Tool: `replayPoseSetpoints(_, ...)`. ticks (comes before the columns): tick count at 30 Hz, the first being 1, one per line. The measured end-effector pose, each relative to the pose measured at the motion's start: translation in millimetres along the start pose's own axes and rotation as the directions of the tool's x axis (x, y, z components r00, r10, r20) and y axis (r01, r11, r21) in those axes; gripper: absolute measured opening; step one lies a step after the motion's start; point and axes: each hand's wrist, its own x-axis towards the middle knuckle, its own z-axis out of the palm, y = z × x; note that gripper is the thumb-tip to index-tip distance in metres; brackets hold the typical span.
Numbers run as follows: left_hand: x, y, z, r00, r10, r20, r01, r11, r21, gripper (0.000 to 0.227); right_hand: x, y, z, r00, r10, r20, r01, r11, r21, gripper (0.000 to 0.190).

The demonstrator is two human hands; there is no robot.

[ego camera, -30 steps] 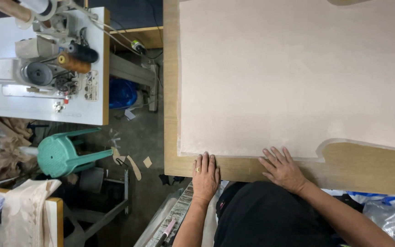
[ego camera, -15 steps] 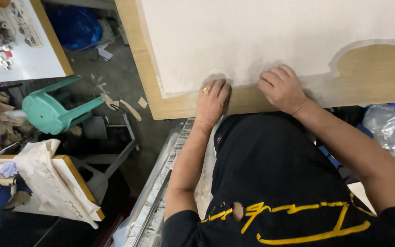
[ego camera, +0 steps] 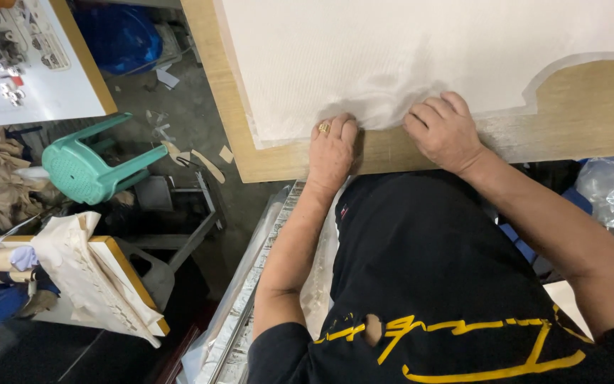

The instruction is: The person lays a large piece of white fabric onto a wooden workbench and smooths it out. They then use their hands to pick up pins and secure the fabric to the table surface along the edges and corners.

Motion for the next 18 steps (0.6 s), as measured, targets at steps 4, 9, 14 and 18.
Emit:
replayPoseSetpoints(4,12.4,6.2,-14.6,0.999,0.024,-0.026,-0.024,1.0,-0.004,0.015,10.5,-3.9,-9.1,1.0,0.022,-0.016,-0.022,1.0,-0.006,0.008)
replayPoseSetpoints(9,18.1,12.7,-12.3,0.989,0.107,-0.099,-0.104,0.994,0.039,0.016,29.7,-9.5,-36.3,1.0,0.025,-0.017,-0.024,0.999,0.034,0.006)
replayPoseSetpoints(14,6.5,6.0,-11.4,0.988,0.108,-0.11,-0.101,0.993,0.068,0.014,19.9,-12.8,-32.4,0.999,-0.032,-0.012,0.033,0.999,0.04,0.007)
replayPoseSetpoints(18,6.3,7.6,-12.2,0.988,0.112,-0.11,-0.106,0.993,0.061,0.015,8.6,-9.1,-18.6,0.998,-0.065,0.002,0.065,0.998,0.02,0.01)
